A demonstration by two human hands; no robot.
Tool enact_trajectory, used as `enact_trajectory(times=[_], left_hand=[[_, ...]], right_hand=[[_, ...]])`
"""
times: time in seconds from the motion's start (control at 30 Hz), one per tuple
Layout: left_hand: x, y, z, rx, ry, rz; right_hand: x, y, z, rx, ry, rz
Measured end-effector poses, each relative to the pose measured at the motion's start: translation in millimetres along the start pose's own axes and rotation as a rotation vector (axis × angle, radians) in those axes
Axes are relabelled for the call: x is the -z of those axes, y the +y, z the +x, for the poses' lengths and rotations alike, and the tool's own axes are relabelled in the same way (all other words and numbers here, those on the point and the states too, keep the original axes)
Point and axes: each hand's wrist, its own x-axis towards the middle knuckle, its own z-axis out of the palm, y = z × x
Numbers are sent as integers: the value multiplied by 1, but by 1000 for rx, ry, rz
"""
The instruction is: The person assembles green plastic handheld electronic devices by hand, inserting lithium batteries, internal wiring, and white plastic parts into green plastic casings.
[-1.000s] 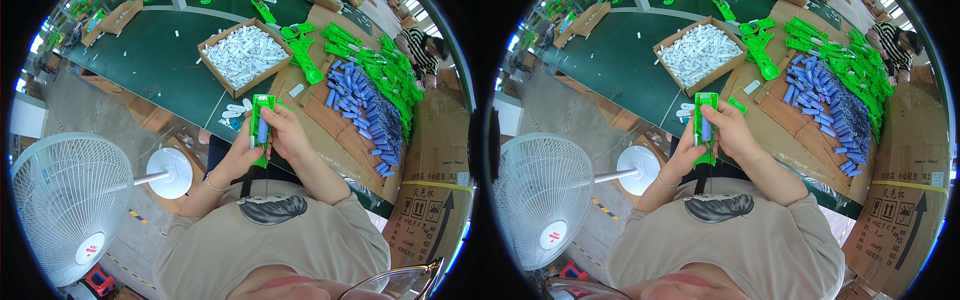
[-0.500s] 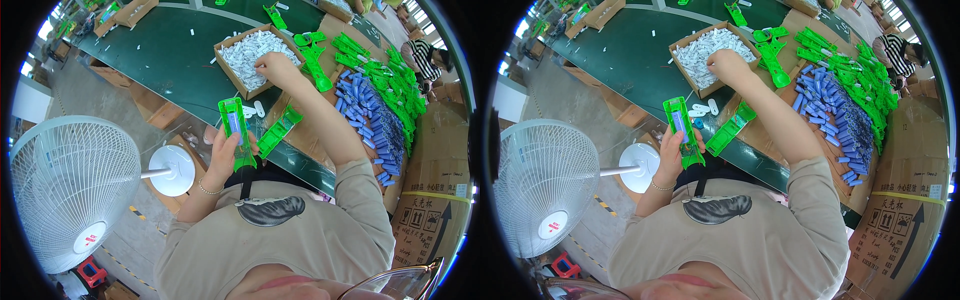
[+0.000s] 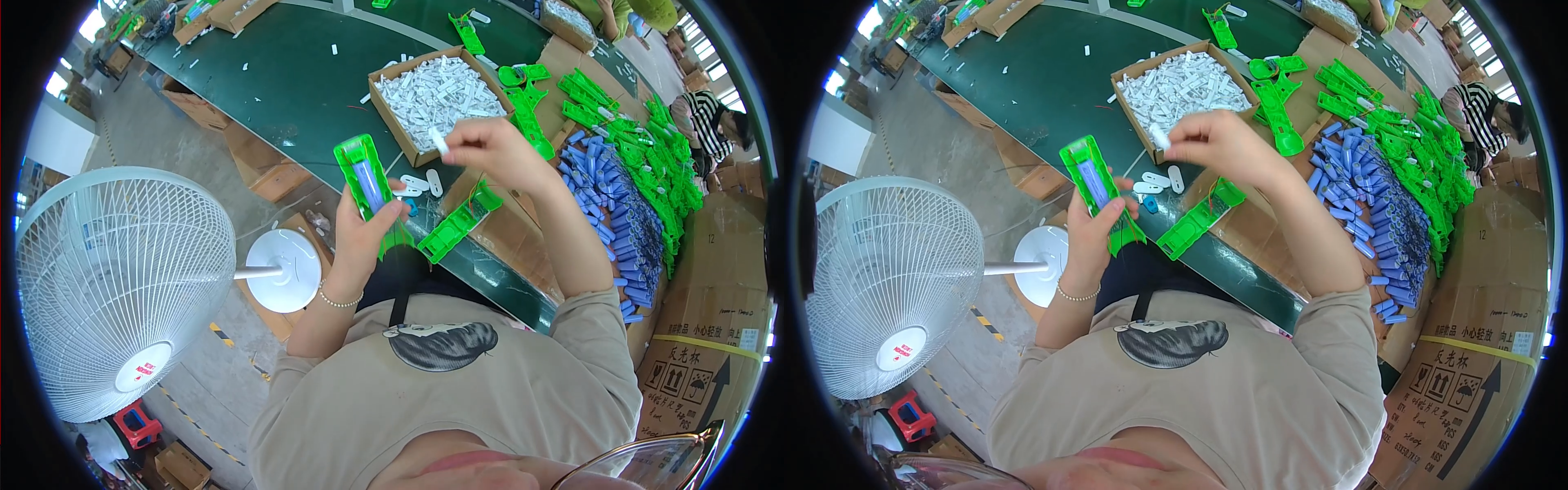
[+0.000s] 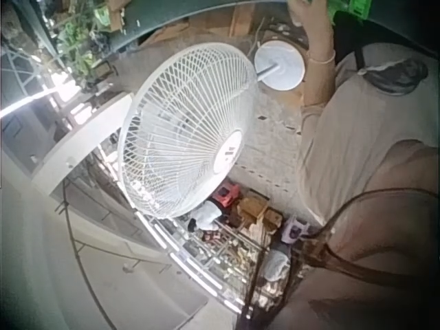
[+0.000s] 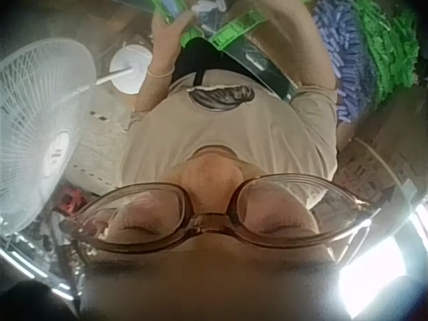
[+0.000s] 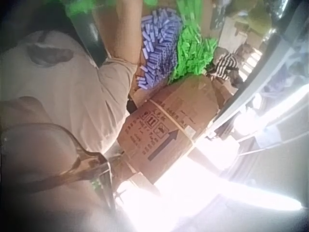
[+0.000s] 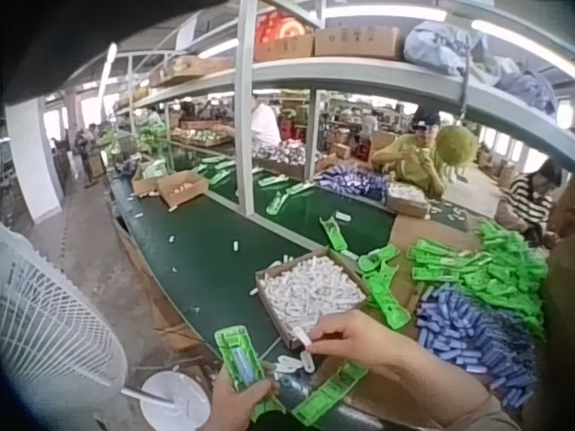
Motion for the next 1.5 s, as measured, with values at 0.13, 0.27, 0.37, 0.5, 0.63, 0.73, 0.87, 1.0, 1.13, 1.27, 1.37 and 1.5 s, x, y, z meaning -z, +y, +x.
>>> enact_trajectory(times=[0.13, 0.27, 0.37, 0.5, 0.63, 0.73, 0.87, 1.0, 1.13, 1.27, 1.37, 1.5], left_hand=[[-23, 16, 9, -78, -114, -186], [-36, 13, 13, -37, -343, -260], [-48, 9, 11, -43, -297, -198], [-61, 4, 10, 22, -82, -203], [-67, -3, 9, 44, -83, -112], [-65, -13, 8, 62, -192, 99], [-72, -15, 6, 129, -363, 220], [-73, -18, 2, 121, -406, 333], [-69, -9, 4, 185, -448, 375], [-54, -6, 10, 333, -635, 193], [-33, -15, 16, 257, -735, 61], [-5, -21, 24, -19, -326, -30]], right_hand=[[0, -11, -33, -91, -356, 484], [-2, -6, -50, -108, -414, 600], [-2, -7, -60, -121, -405, 649], [-9, -19, -77, 252, 28, -115], [-8, -13, -83, 354, 235, -401], [0, 1, -84, 179, 271, -86], [-3, 2, -80, 32, 343, 228], [-4, 0, -78, -54, 356, 151], [9, -9, -75, -210, 245, -251], [13, 2, -70, -39, 177, -38], [30, 18, -54, 2, -198, 161], [84, 47, -16, -324, 171, 560]])
